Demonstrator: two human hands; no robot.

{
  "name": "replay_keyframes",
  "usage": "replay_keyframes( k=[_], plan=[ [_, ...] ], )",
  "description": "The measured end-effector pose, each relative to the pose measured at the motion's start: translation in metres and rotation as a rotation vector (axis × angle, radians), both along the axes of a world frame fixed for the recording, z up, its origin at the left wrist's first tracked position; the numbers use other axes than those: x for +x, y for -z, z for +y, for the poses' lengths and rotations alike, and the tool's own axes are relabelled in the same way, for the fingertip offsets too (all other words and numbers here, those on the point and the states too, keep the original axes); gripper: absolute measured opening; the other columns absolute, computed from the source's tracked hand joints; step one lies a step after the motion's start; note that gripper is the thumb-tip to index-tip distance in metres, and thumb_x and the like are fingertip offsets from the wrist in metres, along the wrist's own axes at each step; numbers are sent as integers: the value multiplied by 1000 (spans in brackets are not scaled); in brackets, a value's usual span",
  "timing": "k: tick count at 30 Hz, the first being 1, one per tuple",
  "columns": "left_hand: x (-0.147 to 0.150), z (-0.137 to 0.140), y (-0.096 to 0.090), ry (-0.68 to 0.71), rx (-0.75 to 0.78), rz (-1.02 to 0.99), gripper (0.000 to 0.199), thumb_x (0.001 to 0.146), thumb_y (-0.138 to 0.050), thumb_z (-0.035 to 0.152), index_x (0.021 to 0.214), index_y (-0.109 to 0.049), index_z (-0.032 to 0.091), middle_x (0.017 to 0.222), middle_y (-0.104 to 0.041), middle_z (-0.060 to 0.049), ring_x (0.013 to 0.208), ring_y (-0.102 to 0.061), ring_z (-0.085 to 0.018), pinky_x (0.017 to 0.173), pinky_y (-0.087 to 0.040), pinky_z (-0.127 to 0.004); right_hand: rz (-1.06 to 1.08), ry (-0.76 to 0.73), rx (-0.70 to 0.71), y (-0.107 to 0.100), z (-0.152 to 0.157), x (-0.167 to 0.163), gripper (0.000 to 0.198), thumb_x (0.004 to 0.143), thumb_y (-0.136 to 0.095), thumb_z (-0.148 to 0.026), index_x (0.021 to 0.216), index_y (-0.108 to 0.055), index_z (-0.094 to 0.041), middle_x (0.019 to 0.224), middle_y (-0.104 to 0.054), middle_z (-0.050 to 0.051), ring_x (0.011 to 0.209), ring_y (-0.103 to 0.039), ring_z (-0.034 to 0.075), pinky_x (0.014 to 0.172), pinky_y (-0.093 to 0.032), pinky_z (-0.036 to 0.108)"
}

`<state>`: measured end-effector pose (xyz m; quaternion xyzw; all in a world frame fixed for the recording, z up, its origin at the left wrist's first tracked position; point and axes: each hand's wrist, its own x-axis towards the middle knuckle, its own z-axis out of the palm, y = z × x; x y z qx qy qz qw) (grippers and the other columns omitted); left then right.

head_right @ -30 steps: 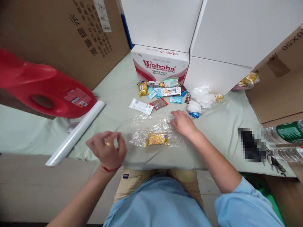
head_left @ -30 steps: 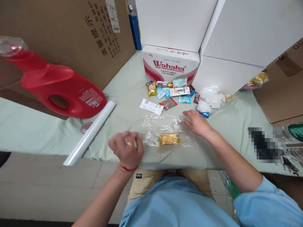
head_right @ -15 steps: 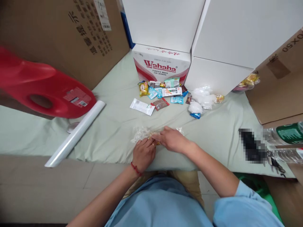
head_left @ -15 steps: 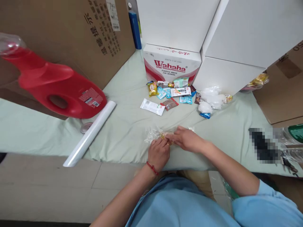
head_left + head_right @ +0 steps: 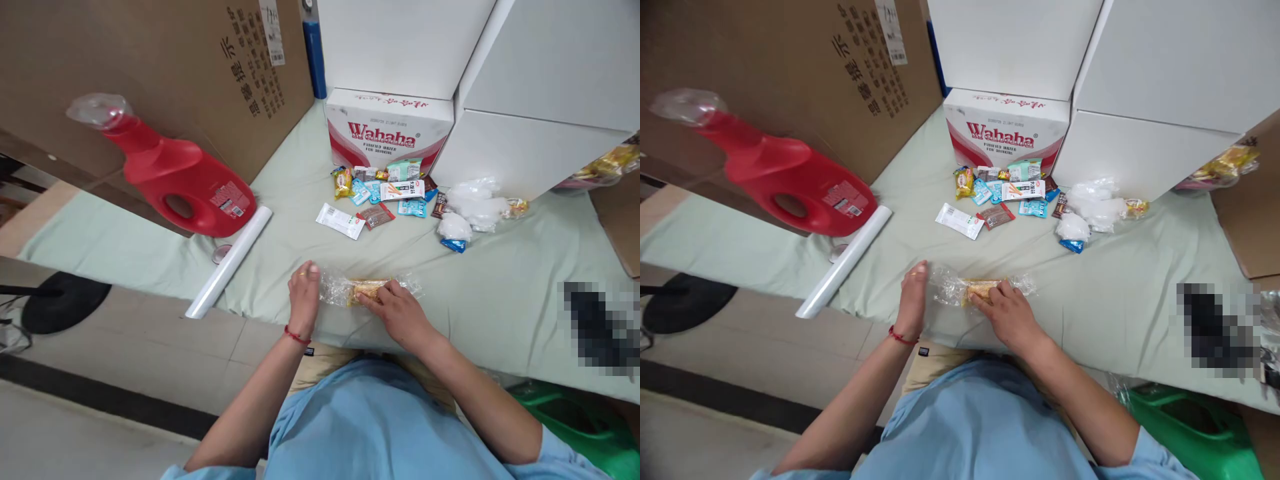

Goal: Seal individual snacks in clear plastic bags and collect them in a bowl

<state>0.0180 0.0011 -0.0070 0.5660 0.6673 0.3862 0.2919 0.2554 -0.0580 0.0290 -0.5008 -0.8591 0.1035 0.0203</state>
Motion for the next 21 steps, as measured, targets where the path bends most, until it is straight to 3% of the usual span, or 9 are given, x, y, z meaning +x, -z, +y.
replay_keyframes(
  k=[2, 4, 6, 8, 10, 14, 17, 19, 21],
  plan=[
    [3, 0, -10, 137, -87, 151, 31, 90, -60, 46, 102, -70, 19, 128, -65, -14, 127, -55, -31, 111, -41, -51, 24, 25, -45, -3, 2, -1, 52, 100, -50, -15, 149, -55, -34, 105, -65, 13, 103, -48, 29, 90, -45, 41],
    [8, -7, -23, 219, -119, 173, 18, 83, -67, 38, 84, -68, 20, 108, -69, -9, 105, -65, -25, 94, -52, -42, 63, 38, -79, -5, 3, 0, 52, 100, -50, -16, 148, -56, -34, 107, -66, 13, 105, -48, 30, 92, -45, 42],
    [17, -17, -37, 264, -85, 120, 11, 83, -65, 30, 78, -64, 21, 89, -67, -3, 80, -65, -17, 74, -54, -31, 102, 37, -100, -5, 4, -1, 50, 101, -50, -16, 147, -57, -34, 108, -66, 13, 106, -48, 30, 93, -45, 42],
    [32, -28, -49, 305, -5, 92, 8, 87, -61, 26, 81, -64, 21, 84, -66, -1, 74, -63, -15, 65, -52, -27, 143, 29, -115, -4, 4, -1, 46, 102, -50, -18, 144, -59, -33, 108, -66, 12, 107, -49, 29, 93, -45, 43],
    [51, -37, -56, 403, 76, 114, 9, 91, -60, 24, 92, -68, 21, 95, -72, -4, 86, -67, -17, 71, -55, -28, 193, 34, -134, -4, 6, 1, 37, 103, -49, -21, 135, -67, -27, 108, -66, 13, 108, -49, 29, 94, -46, 43],
    [85, -48, -54, 605, 182, 313, 33, 97, -52, 20, 125, -67, 21, 128, -71, -10, 119, -63, -24, 101, -53, -44, 408, -31, -194, -4, 11, 23, 31, 102, -49, -16, 123, -72, -17, 123, -66, 14, 116, -51, 26, 104, -44, 43],
    [94, -50, -47, 705, 185, 546, 45, 94, -52, 18, 137, -61, 18, 145, -62, -12, 130, -56, -31, 102, -50, -51, 623, -95, -282, -6, 13, 53, 37, 98, -49, -9, 127, -69, -21, 121, -70, 9, 115, -58, 21, 104, -46, 39],
    [94, -49, -43, 738, 170, 686, 50, 90, -55, 16, 140, -60, 17, 150, -58, -13, 132, -54, -34, 98, -49, -52, 686, 81, -244, -5, 12, 68, 37, 100, -46, -12, 127, -69, -23, 110, -72, 7, 108, -62, 21, 99, -49, 38],
    [91, -48, -40, 755, 184, 769, 52, 89, -56, 14, 141, -60, 18, 152, -56, -12, 132, -55, -33, 97, -48, -49, 608, 370, -77, -2, 8, 77, 35, 101, -50, -21, 131, -66, -20, 113, -69, 12, 112, -59, 26, 100, -49, 43]
  ],
)
